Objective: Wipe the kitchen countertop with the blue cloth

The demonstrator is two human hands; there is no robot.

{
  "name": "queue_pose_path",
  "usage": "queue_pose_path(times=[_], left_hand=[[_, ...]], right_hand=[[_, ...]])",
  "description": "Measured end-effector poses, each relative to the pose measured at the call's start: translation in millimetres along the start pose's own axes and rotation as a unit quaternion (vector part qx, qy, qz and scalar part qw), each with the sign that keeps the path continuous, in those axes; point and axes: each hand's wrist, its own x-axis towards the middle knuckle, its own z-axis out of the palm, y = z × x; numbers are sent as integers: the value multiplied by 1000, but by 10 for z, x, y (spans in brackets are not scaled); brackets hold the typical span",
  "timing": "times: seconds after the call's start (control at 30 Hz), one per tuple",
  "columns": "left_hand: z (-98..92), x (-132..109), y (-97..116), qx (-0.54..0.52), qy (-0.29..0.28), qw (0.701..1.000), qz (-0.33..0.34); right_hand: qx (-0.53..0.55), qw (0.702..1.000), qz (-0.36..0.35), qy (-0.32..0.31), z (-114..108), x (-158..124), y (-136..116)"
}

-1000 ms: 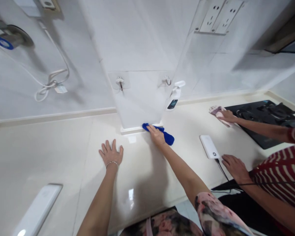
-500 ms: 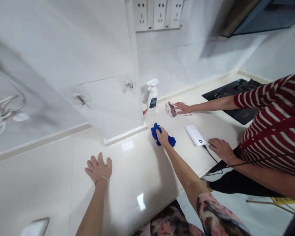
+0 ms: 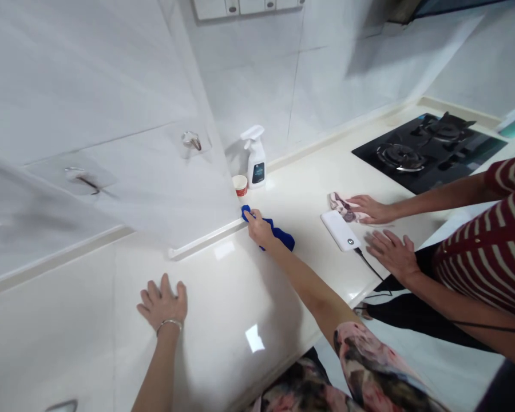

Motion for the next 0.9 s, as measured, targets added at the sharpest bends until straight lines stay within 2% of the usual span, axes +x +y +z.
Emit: queue_pose_path(times=[0.27,0.9], left_hand=[[23,22,16,5,-5,1000,2],[12,13,5,11,-12,1000,-8]], right_hand=[[-34,997,-47,-51,-251,377,89],[-43,996,-50,-55,-319,1121,-104]])
